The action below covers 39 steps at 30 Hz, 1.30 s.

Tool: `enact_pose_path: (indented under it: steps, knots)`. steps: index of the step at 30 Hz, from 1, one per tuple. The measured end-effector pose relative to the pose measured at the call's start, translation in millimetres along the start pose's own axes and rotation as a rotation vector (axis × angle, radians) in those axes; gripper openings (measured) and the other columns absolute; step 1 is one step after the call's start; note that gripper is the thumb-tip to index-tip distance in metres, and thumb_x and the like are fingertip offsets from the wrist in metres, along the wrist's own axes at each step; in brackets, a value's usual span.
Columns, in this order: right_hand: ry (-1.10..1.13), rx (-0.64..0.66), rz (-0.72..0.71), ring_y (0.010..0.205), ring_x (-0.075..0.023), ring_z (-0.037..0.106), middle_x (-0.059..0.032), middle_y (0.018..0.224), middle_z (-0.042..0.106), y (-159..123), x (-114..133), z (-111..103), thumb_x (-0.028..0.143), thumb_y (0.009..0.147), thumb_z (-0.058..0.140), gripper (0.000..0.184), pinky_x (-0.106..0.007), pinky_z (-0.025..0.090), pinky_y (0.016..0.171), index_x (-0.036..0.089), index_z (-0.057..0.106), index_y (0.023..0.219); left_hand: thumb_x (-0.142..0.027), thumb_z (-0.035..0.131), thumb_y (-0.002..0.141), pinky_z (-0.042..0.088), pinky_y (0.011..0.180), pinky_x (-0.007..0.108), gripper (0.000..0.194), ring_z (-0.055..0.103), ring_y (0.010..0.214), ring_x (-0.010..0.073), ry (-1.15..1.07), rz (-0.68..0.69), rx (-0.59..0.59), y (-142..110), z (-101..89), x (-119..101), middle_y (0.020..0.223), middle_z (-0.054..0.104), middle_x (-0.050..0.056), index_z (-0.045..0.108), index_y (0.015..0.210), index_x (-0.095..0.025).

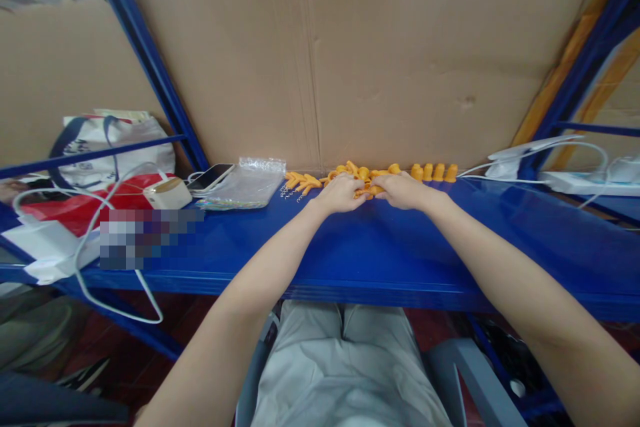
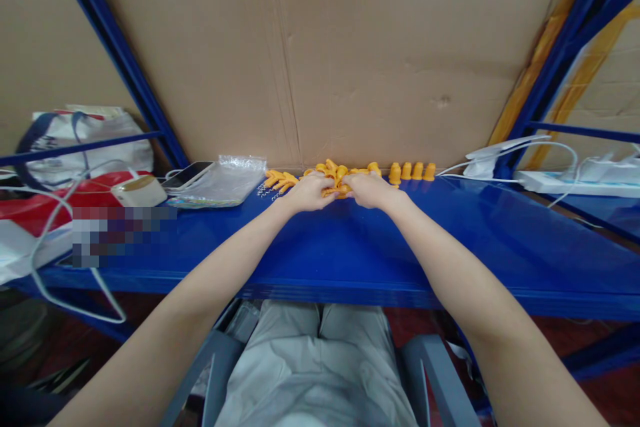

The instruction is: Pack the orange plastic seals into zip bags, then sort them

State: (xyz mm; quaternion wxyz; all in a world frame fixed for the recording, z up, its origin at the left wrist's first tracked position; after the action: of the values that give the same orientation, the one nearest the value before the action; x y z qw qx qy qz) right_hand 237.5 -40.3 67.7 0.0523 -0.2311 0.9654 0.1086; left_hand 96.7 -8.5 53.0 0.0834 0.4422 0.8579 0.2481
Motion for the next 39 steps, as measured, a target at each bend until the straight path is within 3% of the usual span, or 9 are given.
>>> enact_pose_path:
  steps: [5,11,18,25,31,34,39]
  knots:
    - [-0.075,-0.102,-0.007,0.113,-0.0303,0.063,-0.0145,0.119,0.07,-3,5,-7,0.012,0.091,0.051,0.023,-0.038,0.037,0.084,0.018,0.061,0.111,-0.037,0.056,0.088,0.034,0.064,0.029,0.036,0.05,0.062,0.0162,-0.184,-0.093,-0.028,2,-4.0,2,0.058,0.054,0.0,0.051,0.058,-0.02]
    - [-0.163,-0.358,-0.084,0.099,-0.0272,0.06,-0.0134,0.103,0.07,-1,5,-11,0.01,0.092,0.042,0.023,-0.035,0.028,0.077,0.02,0.058,0.106,-0.04,0.063,0.085,0.025,0.057,0.027,0.042,0.04,0.053,0.0106,-0.601,-0.38,-0.052,6,-3.6,11,0.05,0.042,-0.005,0.047,0.053,-0.019]
    - [-0.193,-0.536,-0.079,0.095,-0.0266,0.054,-0.0117,0.099,0.068,-3,8,-19,0.008,0.095,0.033,0.03,-0.037,0.026,0.083,0.021,0.058,0.104,-0.04,0.065,0.085,0.034,0.057,0.027,0.035,0.04,0.052,0.0091,-1.2,-0.497,0.047,2,-3.1,16,0.058,0.05,-0.002,0.056,0.061,-0.017]
    - [-0.164,-0.532,-0.106,0.097,-0.0271,0.054,-0.0137,0.1,0.069,-3,7,-18,0.013,0.096,0.034,0.029,-0.036,0.026,0.08,0.018,0.06,0.109,-0.039,0.066,0.087,0.033,0.052,0.027,0.029,0.036,0.046,0.0069,-1.413,-0.593,0.142,-1,-0.6,19,0.061,0.055,0.0,0.058,0.069,-0.017]
    - [-0.105,-0.35,-0.158,0.108,-0.0295,0.056,-0.017,0.117,0.069,1,1,-4,0.025,0.098,0.041,0.031,-0.036,0.03,0.08,0.016,0.06,0.12,-0.04,0.066,0.086,0.033,0.054,0.028,0.027,0.037,0.045,0.0069,-1.383,-0.638,0.151,-4,6.4,30,0.061,0.057,-0.001,0.06,0.073,-0.017]
    - [-0.088,-0.295,-0.16,0.107,-0.0299,0.057,-0.0168,0.116,0.07,3,3,0,0.024,0.098,0.04,0.032,-0.037,0.031,0.081,0.017,0.061,0.121,-0.041,0.065,0.086,0.034,0.054,0.028,0.027,0.038,0.045,0.0077,-1.353,-0.647,0.16,-7,8.4,35,0.061,0.057,0.0,0.061,0.074,-0.017]
    - [-0.099,-0.349,-0.128,0.103,-0.029,0.058,-0.016,0.105,0.07,1,7,-9,0.019,0.095,0.043,0.026,-0.037,0.03,0.084,0.016,0.061,0.114,-0.042,0.065,0.086,0.034,0.055,0.029,0.027,0.038,0.047,0.0077,-1.363,-0.603,0.176,-6,6.1,33,0.064,0.057,0.0,0.06,0.074,-0.017]
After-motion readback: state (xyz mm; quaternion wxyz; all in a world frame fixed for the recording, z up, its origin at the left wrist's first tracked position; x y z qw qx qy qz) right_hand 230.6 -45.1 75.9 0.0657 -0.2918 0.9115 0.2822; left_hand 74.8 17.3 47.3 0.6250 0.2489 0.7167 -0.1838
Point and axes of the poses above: each hand's wrist, its own y-axis towards the middle knuckle, its own z-axis out of the palm, x = y × z, the point moved 4 cm from there along y, towards the middle knuckle
